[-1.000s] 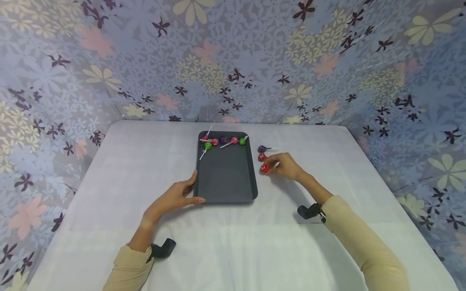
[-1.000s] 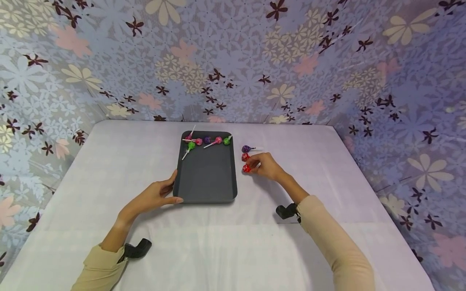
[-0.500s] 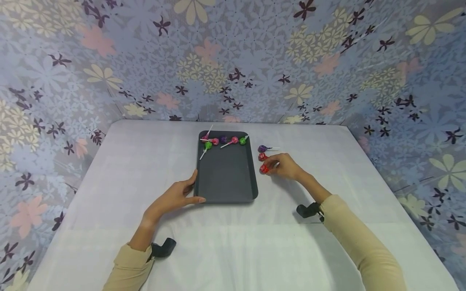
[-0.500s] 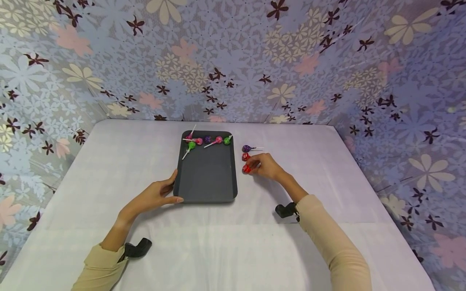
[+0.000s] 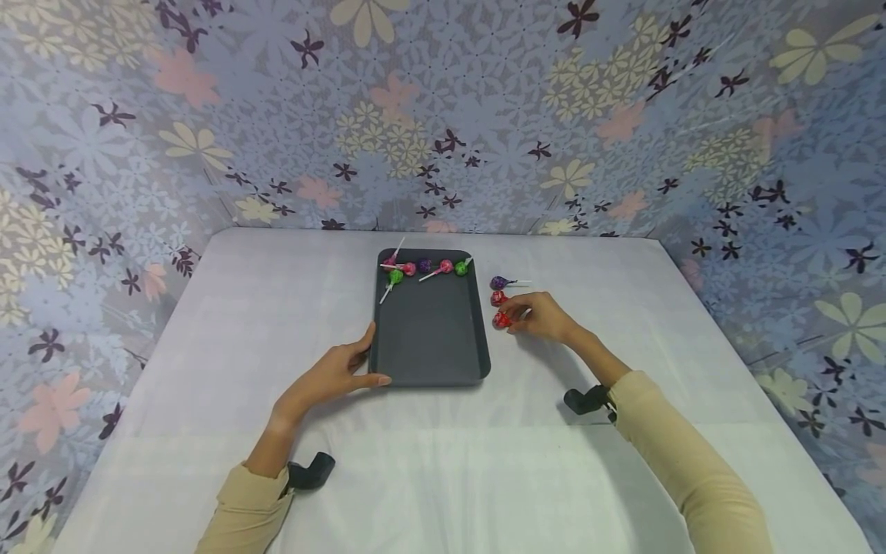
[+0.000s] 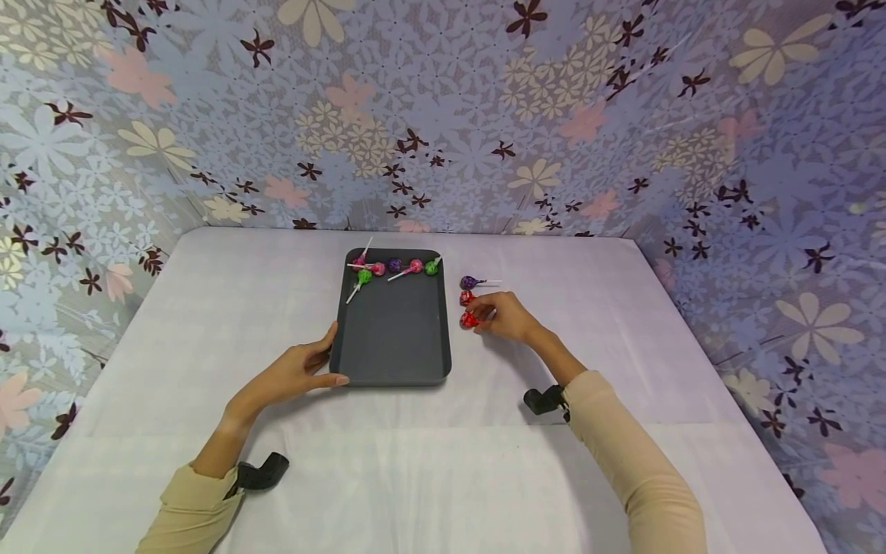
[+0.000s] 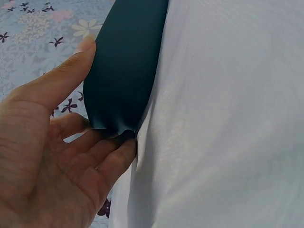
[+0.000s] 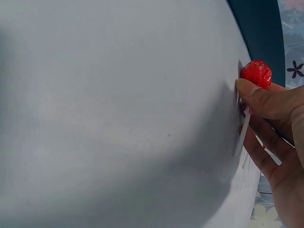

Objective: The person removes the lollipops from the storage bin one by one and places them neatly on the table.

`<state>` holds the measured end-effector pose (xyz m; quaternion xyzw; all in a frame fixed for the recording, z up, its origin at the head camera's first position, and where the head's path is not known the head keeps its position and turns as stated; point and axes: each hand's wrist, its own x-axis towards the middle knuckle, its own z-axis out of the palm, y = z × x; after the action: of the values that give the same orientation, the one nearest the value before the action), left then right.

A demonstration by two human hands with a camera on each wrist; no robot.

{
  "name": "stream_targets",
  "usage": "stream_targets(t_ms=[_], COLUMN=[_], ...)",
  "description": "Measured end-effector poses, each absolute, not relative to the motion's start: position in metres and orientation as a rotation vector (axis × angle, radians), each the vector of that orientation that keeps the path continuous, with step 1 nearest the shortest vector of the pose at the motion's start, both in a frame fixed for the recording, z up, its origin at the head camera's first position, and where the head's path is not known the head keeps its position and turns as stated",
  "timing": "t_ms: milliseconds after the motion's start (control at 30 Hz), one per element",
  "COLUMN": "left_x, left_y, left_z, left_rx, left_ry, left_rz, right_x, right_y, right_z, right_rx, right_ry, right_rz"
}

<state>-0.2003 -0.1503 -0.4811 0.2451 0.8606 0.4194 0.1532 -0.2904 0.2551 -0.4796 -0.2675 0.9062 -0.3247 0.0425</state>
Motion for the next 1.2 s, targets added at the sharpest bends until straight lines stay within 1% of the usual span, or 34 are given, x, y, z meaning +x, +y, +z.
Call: stream_targets(t_ms=[467,633,900,1200], left_x=[-0.201,-0.201,-0.201,-0.198], left_y=[-0.15,-0.15,-0.149,-0.149], left_z=[-0.481,-0.481,-0.481,-0.483], left_rx=[0.713,0.706,0.708,0.703], left_ry=[2.473,2.479,2.488,2.473], left_rz=[1.185,1.178,1.191,1.213], right_x=[-0.291,-0.293,-0.3,-0.311], right_y=[0.258,0.259,0.252,0.226], right_z=[-0.477,-0.472,-0.455,-0.431], right_rx=[-0.794,-0.844,-0.91,-0.942], right_ry=[2.778,2.763,2.796,2.735], right_rz=[-0.99,-0.984,-0.907,-0.929])
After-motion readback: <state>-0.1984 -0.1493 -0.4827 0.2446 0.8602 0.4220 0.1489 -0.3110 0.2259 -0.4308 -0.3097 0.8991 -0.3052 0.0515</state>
